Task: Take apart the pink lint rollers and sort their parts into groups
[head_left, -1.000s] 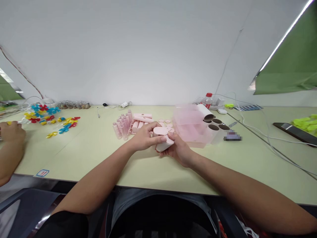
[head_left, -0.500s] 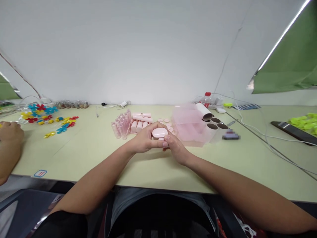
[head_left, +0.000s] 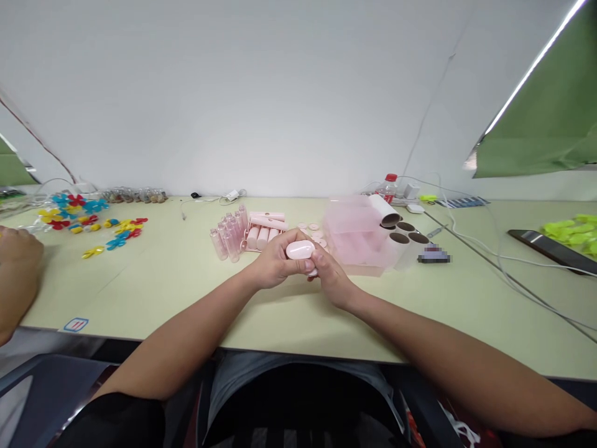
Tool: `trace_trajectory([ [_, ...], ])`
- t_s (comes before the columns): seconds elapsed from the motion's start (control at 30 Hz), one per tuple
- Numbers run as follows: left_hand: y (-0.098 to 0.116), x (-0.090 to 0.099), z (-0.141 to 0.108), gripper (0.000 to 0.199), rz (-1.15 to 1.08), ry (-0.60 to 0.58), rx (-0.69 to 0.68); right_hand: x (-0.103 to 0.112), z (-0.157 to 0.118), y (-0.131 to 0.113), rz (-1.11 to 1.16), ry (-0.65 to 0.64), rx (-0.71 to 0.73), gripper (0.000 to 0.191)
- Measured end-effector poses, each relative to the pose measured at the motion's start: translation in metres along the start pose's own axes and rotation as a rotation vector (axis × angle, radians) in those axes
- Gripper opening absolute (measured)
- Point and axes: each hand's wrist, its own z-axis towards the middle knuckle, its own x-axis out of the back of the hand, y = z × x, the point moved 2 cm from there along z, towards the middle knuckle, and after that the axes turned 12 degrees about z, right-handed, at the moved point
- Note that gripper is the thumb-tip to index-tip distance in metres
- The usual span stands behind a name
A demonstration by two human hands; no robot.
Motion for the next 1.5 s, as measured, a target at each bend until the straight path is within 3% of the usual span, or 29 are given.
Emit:
trace_trajectory([
  [0.23, -0.001, 0.005, -0.002, 0.03, 0.081, -0.056, -0.087, -0.001, 0.002, -0.001, 0.01, -0.025, 0.078, 0.05],
  [0.43, 0.001, 0.007, -0.002, 0.03, 0.223, -0.006, -0.163, -0.002, 0.003, -0.002, 0.008, -0.016, 0.109, 0.054],
  [0.73, 0.001, 0.014, -0.005, 0.031, 0.541, -0.012, -0.202, -0.003, -0.004, 0.019, 0.169, 0.121, -0.136, 0.064],
  [0.9, -0.003, 0.015, -0.004, 0.057, 0.734, -0.032, -0.215, -0.005, -0.002, 0.018, 0.179, 0.144, -0.1, 0.064],
  [0.97, -0.005, 0.014, -0.003, 0.061, 0.754, -0.013, -0.232, -0.006, -0.002, 0.017, 0.185, 0.163, -0.105, 0.064],
  [1.1, -0.012, 0.011, -0.001, 0.042, 0.717, 0.001, -0.252, -0.007, -0.003, 0.022, 0.212, 0.166, -0.207, 0.07],
  [1.5, -0.012, 0.012, -0.003, 0.039, 0.777, -0.024, -0.273, -0.007, -0.003, 0.025, 0.226, 0.182, -0.211, 0.072],
])
